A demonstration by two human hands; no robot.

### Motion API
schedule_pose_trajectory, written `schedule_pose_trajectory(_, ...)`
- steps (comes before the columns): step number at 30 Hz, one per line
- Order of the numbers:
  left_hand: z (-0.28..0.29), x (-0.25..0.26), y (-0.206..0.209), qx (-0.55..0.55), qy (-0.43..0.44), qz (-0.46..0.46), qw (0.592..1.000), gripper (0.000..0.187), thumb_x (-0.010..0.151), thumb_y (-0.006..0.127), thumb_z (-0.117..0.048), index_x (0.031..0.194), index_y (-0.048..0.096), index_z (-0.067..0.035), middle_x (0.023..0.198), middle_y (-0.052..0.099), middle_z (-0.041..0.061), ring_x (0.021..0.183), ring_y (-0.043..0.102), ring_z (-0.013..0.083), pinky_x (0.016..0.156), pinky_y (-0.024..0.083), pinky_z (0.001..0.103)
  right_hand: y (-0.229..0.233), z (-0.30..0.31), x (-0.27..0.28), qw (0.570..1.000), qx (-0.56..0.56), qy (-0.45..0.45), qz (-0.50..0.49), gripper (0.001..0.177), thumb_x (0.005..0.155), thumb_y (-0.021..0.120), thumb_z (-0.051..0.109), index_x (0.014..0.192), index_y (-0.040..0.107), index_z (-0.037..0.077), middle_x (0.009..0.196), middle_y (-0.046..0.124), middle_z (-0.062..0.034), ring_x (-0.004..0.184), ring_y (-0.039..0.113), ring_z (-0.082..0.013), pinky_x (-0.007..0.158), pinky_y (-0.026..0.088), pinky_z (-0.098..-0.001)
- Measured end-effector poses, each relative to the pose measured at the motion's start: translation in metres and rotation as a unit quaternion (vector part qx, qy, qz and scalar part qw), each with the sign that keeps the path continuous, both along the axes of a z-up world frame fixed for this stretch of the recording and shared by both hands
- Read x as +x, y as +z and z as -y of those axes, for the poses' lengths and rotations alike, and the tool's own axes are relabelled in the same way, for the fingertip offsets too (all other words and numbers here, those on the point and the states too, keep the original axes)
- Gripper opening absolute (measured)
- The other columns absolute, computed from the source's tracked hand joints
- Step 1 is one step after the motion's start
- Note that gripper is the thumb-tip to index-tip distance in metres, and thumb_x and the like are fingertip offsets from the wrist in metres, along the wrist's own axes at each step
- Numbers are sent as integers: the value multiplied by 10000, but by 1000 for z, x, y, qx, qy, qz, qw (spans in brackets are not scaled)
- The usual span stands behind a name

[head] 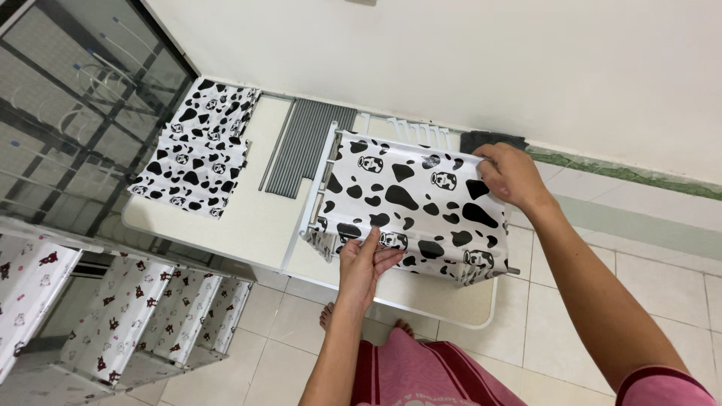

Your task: The person assembles a small laundry rack by inserting metal rods into white plastic connectors and attaching a cow-print fabric cover. They handle multiple rods and connectors, then stretch the fabric over the frame and secure it.

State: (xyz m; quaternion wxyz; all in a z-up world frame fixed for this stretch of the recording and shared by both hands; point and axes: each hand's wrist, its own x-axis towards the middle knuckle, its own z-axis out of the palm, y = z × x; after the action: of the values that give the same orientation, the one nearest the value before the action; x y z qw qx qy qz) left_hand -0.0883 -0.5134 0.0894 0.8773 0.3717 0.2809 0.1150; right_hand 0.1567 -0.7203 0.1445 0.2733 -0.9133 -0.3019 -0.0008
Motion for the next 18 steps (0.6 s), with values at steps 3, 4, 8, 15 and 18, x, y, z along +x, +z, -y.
schedule_pose_trajectory(3, -2, -1, 2, -8, 4, 5, 1000, 378, 956, 672, -281, 1013, 519, 60, 953, 659, 221, 816, 772, 345, 744, 661, 434, 0, -1, -1, 1000, 1, -7, -8, 339, 882, 533, 174, 1127, 728, 44, 1022, 690, -195, 956, 645, -393, 868, 502, -444)
schedule_pose_trajectory(4, -3, -3, 4, 2, 3, 2, 1000, 381, 955, 670, -291, 1004, 526, 58, 951, 663, 218, 820, 778, 339, 746, 667, 424, 1, -1, -1, 1000, -1, -10, -10, 342, 880, 531, 172, 1128, 729, 45, 1022, 690, -196, 953, 646, -394, 867, 504, -443)
schedule_pose_trajectory(8, -11, -13, 26, 128, -24, -98, 987, 364, 937, 648, -372, 944, 624, -9, 862, 714, 155, 738, 755, 264, 654, 642, 345, 3, -3, -4, 999, -26, -38, -25, 343, 890, 525, 186, 1125, 739, 59, 1001, 695, -197, 942, 652, -393, 864, 506, -447)
schedule_pose_trajectory(15, -75, -15, 72, 517, 69, -200, 829, 383, 958, 691, -350, 784, 701, -10, 602, 632, 66, 554, 610, 183, 529, 471, 309, 2, -3, -6, 999, -22, -29, -12, 344, 889, 514, 204, 1103, 743, 61, 1009, 697, -191, 964, 651, -396, 867, 510, -454)
schedule_pose_trajectory(18, -118, 27, 68, 615, 114, -72, 777, 274, 909, 703, -239, 1019, 698, 11, 854, 718, 124, 773, 648, 234, 714, 536, 350, 1, -4, -8, 999, -29, -34, -19, 351, 887, 502, 195, 1107, 741, 64, 1020, 698, -189, 982, 649, -391, 886, 509, -454)
